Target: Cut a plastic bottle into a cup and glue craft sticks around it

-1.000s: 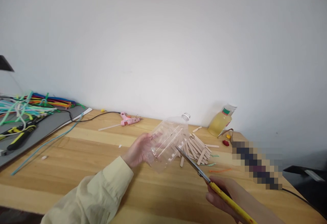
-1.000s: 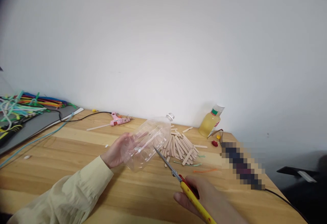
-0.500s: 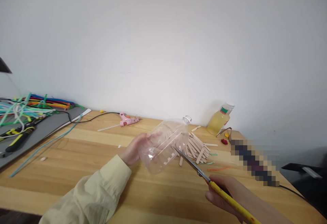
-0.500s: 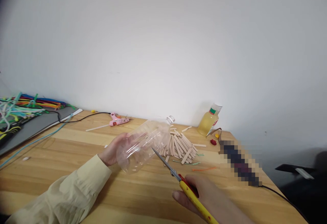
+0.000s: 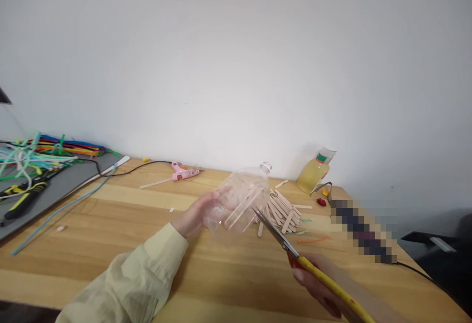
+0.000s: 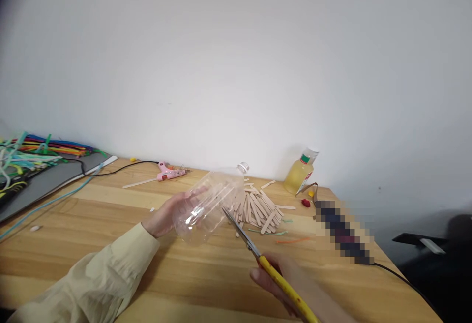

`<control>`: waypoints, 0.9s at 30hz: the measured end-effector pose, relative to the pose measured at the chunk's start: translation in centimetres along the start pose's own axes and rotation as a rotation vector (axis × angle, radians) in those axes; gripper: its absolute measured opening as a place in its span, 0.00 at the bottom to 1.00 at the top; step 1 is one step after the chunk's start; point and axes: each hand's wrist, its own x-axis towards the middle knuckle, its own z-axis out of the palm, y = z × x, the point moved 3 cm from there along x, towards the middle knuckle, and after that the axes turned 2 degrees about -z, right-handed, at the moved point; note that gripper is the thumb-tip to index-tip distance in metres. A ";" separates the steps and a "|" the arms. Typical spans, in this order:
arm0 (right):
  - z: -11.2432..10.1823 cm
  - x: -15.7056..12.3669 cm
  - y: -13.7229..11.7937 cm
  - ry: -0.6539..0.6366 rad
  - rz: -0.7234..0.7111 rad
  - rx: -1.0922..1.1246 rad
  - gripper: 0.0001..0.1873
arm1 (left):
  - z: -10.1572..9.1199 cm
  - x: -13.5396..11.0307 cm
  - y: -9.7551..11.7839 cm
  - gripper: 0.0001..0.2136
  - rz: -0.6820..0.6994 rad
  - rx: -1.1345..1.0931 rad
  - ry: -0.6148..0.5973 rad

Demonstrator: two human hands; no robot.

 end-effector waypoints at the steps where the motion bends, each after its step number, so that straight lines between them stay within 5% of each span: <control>1: 0.2 0.3 -0.2 -0.001 -0.022 -0.011 0.25 | 0.1 0.0 0.2 0.28 0.024 0.000 0.003; 4: 0.5 0.9 -1.1 0.001 -0.073 0.033 0.27 | -0.1 -0.1 1.0 0.28 0.097 -0.008 0.031; 9: 1.0 1.6 -1.6 0.060 0.061 0.169 0.17 | -2.1 -1.2 4.2 0.22 0.360 -0.141 0.244; 14: 3.4 4.5 -3.2 0.033 -0.012 -0.086 0.12 | -3.3 -2.5 6.5 0.21 0.504 -0.195 0.277; 20: 7.8 8.6 -8.8 0.057 -0.200 -0.352 0.12 | -4.1 -3.6 7.7 0.21 0.632 -0.183 0.278; 27: 12.2 11.4 -12.4 0.130 -0.205 -0.676 0.13 | -4.9 -4.4 8.6 0.22 0.672 -0.169 0.328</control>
